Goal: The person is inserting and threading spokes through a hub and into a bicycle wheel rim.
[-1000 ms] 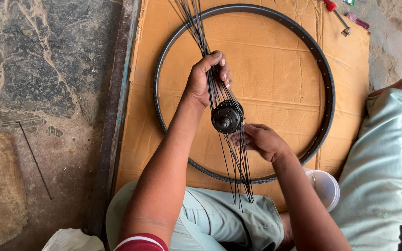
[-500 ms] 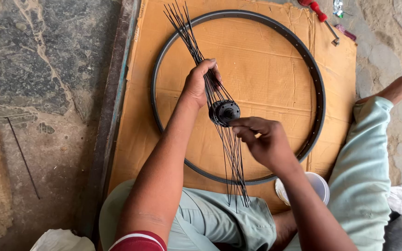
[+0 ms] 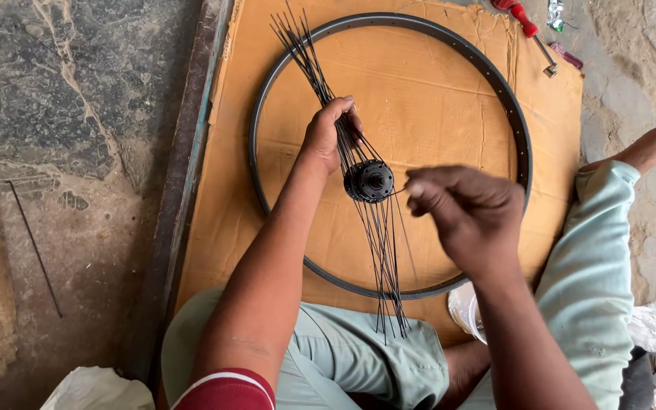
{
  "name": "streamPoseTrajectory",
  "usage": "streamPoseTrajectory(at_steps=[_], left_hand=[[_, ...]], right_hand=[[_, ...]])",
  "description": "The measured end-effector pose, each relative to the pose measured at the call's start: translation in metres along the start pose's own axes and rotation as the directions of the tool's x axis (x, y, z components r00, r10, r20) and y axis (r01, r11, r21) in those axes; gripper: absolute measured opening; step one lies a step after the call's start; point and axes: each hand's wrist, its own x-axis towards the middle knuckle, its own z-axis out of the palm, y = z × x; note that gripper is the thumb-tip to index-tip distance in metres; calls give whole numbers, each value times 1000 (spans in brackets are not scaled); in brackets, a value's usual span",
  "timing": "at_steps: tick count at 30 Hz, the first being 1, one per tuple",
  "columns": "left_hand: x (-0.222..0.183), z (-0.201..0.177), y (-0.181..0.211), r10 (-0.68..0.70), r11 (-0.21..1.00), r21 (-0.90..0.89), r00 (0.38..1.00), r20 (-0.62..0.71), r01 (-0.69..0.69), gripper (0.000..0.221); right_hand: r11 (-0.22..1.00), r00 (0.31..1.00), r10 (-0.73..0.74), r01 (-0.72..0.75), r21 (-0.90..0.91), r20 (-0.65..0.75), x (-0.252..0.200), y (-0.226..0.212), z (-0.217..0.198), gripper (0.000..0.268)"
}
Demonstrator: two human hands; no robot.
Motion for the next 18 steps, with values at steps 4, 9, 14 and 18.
streamPoseTrajectory(at_steps=[4, 9, 14, 18], left_hand=[[0, -3, 0, -56, 998, 4, 998, -35, 56, 25], [2, -3, -5, -54, 998, -21, 998, -38, 53, 25], [0, 2, 3, -35, 997, -64, 999, 18, 36, 24], [2, 3, 6, -27, 997, -70, 998, 60, 31, 24]], right_hand=[[981, 998, 29, -17, 191, -63, 1, -8, -15, 10], [943, 956, -265, 230, 239, 127, -27, -18, -54, 12], [938, 893, -66, -97, 333, 445, -49, -52, -104, 9], [971, 698, 165, -241, 12, 697, -115, -57, -73, 15]])
